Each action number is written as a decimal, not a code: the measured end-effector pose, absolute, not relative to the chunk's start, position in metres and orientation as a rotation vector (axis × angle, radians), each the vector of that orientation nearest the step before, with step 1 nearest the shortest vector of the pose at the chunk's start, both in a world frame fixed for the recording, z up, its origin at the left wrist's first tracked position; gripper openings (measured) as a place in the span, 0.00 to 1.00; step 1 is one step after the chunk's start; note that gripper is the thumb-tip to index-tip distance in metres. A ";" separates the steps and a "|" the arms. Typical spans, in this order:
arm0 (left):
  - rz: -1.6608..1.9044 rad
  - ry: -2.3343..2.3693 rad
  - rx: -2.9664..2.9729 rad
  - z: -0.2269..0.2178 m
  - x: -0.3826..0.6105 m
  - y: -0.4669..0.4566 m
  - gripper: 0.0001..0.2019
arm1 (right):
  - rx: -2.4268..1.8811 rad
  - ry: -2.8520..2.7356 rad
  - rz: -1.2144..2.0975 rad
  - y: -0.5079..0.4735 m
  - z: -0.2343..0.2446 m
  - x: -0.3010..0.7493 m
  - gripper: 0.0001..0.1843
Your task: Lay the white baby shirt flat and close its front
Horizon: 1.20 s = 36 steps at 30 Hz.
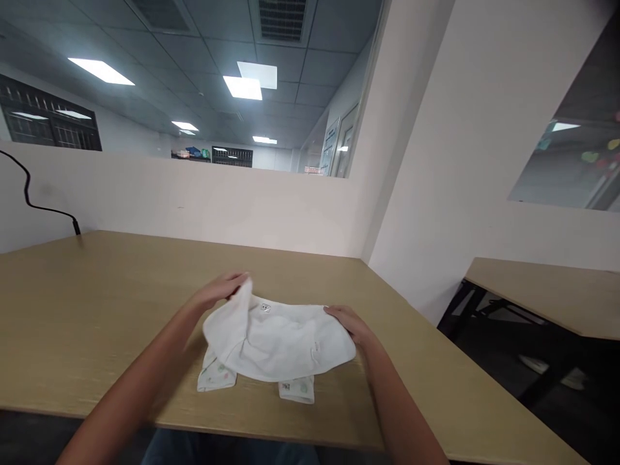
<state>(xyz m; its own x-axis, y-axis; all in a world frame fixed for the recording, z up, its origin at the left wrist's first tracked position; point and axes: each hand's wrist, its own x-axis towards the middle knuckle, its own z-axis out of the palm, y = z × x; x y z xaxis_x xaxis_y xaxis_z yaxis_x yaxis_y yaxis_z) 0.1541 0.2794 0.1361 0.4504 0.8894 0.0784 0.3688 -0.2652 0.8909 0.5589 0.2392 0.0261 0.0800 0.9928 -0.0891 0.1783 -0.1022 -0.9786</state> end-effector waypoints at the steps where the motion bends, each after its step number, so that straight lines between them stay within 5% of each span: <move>1: 0.658 1.019 1.846 0.141 0.167 0.278 0.32 | -1.404 -1.245 1.202 0.236 0.030 0.560 0.25; 6: 0.640 1.003 1.883 0.128 0.188 0.282 0.39 | -1.212 -1.224 1.342 0.225 0.048 0.560 0.24; 11: 0.770 1.166 1.810 0.071 0.152 0.307 0.33 | -1.111 -1.241 1.194 0.222 0.062 0.524 0.31; 15: 0.801 1.241 1.759 0.046 0.127 0.325 0.28 | -0.931 -1.699 1.387 0.211 0.070 0.477 0.32; 24: 0.398 1.047 2.056 0.075 0.106 0.306 0.29 | -1.136 -1.524 1.043 0.206 0.070 0.516 0.29; 29: 0.162 0.990 2.198 0.073 0.104 0.297 0.43 | -1.468 -1.845 1.221 0.209 0.052 0.526 0.27; 36: 0.328 0.950 2.266 0.067 0.109 0.300 0.34 | -1.466 -1.760 1.012 0.219 0.038 0.492 0.14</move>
<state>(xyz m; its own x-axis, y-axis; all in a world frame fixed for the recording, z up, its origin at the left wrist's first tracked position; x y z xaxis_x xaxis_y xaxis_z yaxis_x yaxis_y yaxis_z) 0.1092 0.3002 0.0665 0.7061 0.7078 -0.0198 0.5452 -0.5256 0.6531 0.4917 0.2192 0.0377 -0.1857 0.9826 -0.0081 0.5015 0.0876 -0.8607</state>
